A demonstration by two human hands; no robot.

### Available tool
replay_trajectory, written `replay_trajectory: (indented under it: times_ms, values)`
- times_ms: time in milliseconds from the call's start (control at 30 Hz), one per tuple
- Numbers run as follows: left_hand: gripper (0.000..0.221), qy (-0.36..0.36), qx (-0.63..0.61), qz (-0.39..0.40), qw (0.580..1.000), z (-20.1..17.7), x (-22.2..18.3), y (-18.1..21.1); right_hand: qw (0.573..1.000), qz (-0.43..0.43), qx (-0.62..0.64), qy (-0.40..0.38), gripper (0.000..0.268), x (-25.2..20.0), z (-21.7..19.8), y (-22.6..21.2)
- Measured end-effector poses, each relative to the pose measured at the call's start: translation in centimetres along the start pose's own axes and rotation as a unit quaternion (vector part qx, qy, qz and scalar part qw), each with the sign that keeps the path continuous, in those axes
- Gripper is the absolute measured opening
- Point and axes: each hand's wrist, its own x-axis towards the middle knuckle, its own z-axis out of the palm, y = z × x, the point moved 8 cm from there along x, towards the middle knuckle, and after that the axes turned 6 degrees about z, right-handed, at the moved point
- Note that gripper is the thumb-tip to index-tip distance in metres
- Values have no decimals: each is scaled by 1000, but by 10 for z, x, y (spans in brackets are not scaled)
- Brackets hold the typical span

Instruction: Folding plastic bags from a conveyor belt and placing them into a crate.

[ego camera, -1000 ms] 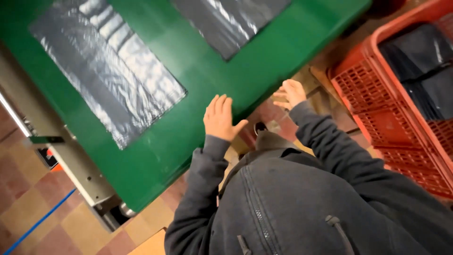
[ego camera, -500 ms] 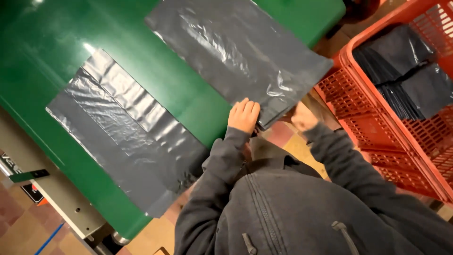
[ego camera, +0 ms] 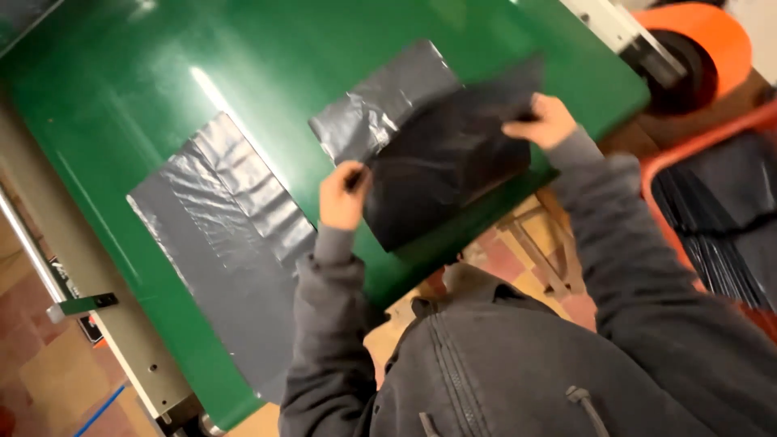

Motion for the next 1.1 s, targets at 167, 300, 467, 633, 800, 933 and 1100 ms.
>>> replay_trajectory:
  times_ms: [167,300,467,633,800,933,1100]
  values:
    - [36,38,53,-185,980,-17,54,-167,982,152,-56,-101,38,139,94,56]
    - [31,37,202,-204,957,-10,53,-194,919,269,-253,-135,66,154,108,97]
    - [27,86,247,-146,954,-9,51,-165,948,52,-311,-47,50,187,93,-25]
    - [28,61,319,-210,922,-11,46,-151,861,-150,-448,-191,69,235,164,-33]
    - [36,73,472,-49,877,24,73,-46,835,-43,-468,-287,67,258,193,-3]
    - [38,-80,88,-40,992,107,77,-42,805,-131,-514,-265,47,247,197,-4]
    - [86,77,-474,-324,815,107,41,-155,898,-281,-329,-84,17,140,115,-138]
